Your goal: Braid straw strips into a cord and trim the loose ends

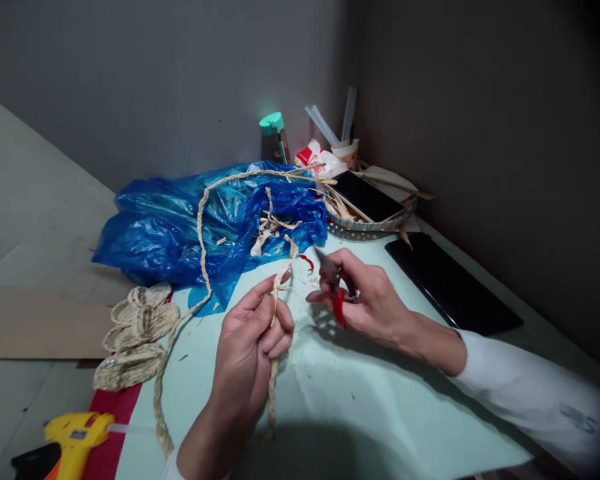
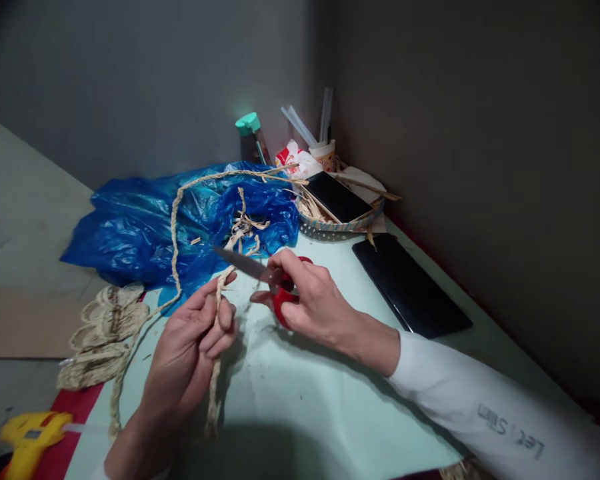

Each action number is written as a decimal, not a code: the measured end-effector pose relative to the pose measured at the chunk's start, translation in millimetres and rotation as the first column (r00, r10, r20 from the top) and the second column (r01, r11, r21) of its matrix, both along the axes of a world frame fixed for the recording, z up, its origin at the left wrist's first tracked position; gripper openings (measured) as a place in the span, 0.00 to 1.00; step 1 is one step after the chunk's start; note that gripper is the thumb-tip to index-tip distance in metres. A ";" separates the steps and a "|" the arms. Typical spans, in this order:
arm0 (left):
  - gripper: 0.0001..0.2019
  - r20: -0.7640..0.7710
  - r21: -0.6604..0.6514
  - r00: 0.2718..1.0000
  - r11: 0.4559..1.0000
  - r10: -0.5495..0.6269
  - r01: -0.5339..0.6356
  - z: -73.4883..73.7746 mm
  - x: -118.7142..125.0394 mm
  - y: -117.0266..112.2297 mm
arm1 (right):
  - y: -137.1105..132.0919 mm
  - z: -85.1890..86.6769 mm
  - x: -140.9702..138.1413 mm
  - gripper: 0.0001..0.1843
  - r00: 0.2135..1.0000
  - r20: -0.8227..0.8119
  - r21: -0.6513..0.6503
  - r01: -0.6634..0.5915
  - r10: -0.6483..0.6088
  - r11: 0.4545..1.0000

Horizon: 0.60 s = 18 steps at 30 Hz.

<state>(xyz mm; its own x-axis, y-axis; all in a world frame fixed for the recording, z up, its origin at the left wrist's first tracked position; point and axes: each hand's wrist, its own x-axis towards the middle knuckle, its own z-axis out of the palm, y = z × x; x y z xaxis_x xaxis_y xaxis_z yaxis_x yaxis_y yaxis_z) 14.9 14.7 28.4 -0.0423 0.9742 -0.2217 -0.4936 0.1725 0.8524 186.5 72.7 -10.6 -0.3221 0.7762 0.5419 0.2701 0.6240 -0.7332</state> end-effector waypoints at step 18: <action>0.06 0.104 0.027 0.983 0.988 -0.153 0.151 -3.9 3.0 -6.8 | 0.8 -6.9 -0.6 0.09 0.801 0.513 0.481 0.029 -0.308 0.876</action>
